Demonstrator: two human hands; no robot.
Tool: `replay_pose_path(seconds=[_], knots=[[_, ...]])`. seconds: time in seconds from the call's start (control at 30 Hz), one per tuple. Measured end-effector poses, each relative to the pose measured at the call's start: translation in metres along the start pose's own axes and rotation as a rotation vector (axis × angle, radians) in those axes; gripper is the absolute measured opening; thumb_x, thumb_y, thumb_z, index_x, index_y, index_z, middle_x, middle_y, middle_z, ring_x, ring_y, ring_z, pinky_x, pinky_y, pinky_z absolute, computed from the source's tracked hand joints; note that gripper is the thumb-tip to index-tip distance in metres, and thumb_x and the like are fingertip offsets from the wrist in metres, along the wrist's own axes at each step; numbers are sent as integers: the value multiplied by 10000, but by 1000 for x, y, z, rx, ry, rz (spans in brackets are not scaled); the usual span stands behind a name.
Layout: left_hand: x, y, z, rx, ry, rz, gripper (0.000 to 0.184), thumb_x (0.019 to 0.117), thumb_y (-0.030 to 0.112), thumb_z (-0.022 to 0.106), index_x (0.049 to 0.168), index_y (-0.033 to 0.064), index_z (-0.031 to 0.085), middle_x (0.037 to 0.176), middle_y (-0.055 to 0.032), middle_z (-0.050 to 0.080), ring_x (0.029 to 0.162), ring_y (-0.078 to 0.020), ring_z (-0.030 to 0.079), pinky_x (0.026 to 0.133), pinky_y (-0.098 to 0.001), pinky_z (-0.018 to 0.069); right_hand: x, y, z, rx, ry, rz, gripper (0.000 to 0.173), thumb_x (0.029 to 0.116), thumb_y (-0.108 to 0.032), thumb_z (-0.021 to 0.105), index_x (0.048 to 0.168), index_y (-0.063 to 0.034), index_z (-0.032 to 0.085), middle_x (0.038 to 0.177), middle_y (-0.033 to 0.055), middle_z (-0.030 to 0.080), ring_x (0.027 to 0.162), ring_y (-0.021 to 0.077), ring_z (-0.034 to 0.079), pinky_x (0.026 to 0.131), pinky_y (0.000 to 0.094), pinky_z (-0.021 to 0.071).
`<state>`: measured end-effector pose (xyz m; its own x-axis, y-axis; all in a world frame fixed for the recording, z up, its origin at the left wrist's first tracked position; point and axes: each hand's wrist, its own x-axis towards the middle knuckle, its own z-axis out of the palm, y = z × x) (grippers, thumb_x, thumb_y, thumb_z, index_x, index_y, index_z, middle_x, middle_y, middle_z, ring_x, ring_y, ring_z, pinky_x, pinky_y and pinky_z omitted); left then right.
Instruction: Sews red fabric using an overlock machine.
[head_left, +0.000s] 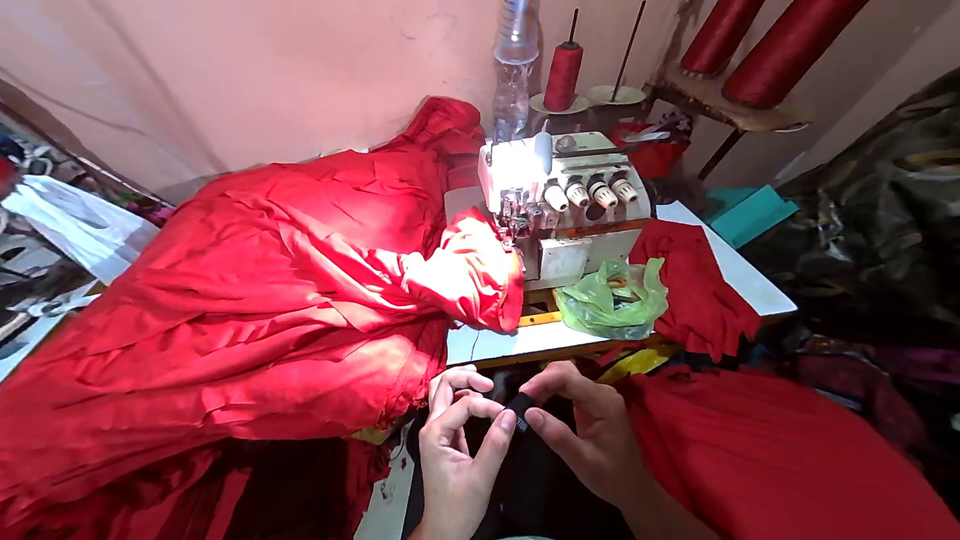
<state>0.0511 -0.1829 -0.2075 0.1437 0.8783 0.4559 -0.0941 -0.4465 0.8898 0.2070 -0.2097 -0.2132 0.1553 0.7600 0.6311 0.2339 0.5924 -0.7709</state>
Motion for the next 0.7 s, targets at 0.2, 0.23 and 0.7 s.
replay_pose_path(seconds=[0.2, 0.23, 0.7], knots=[[1, -2, 1, 18, 1, 9, 103, 873, 297, 738, 810, 217, 754, 1108, 112, 680, 1196, 4, 558, 1005, -152, 457, 1, 5, 1, 17, -42, 5, 170, 987, -255, 616, 929, -107, 676, 846, -48, 677, 850, -22, 615, 888, 207, 474], [1, -2, 1, 22, 1, 12, 96, 871, 292, 738, 813, 217, 755, 1107, 113, 678, 1199, 5, 556, 1007, -151, 456, 1, 5, 1, 15, -41, 8, 173, 987, -254, 612, 925, -106, 678, 844, -48, 676, 850, -22, 614, 883, 203, 474], [2, -4, 1, 49, -3, 54, 115, 885, 332, 729, 826, 235, 745, 1107, 136, 674, 1203, 16, 551, 1017, -153, 452, 1, 4, 0, 20, -36, 7, 169, 984, -252, 618, 922, -109, 682, 845, -44, 680, 859, -16, 617, 892, 203, 465]])
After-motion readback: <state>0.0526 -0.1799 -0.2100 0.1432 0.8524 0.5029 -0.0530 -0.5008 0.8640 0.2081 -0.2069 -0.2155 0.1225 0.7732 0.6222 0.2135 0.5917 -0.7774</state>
